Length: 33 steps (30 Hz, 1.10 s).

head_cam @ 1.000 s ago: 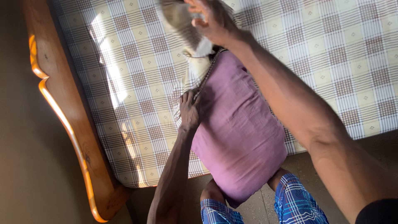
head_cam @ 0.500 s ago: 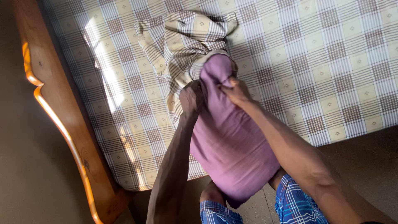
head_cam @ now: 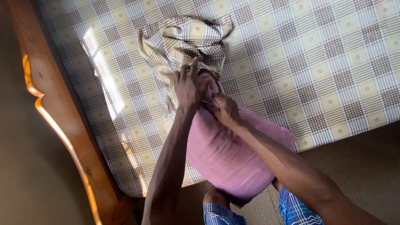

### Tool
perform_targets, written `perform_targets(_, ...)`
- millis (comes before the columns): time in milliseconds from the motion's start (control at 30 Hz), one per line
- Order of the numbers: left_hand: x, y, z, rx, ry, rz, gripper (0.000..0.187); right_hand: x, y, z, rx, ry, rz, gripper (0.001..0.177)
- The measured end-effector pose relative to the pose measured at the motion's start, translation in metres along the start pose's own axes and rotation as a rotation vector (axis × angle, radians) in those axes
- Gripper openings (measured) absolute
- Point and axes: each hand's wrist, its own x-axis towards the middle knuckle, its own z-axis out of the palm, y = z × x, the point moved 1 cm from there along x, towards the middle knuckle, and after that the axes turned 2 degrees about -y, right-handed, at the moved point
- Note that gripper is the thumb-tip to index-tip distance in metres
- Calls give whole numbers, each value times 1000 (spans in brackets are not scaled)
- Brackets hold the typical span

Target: The person picks up a pillow and a pillowcase from the floor and places them on a bed. They then insert the pillow into the pillowcase by hand, adjusting the fabric to fit snugly around the pillow before placing the finished pillow on the bed.

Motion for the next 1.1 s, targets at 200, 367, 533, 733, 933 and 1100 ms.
perform_targets(200, 22, 20, 36, -964, -674, -765, 32, -12, -40, 4, -79, 18, -53, 28)
perform_targets(367, -72, 146, -25, -790, -445, 302, 22, -30, -13, 17, -259, -42, -89, 33)
perform_targets(533, -95, 106, -58, -824, -350, -119, 16, 6, 52, 23, -430, -95, -117, 39)
perform_targets(733, -125, 3, -54, -236, -118, -70, 58, 37, 91, 8, -497, -120, -90, 45)
perform_targets(933, -170, -56, -11, -275, -164, -307, 27, 23, 82, 29, -485, -146, -122, 52)
perform_targets(1100, -236, -55, -42, -432, -214, -148, 32, 74, 136, 9, -565, 45, 222, 57)
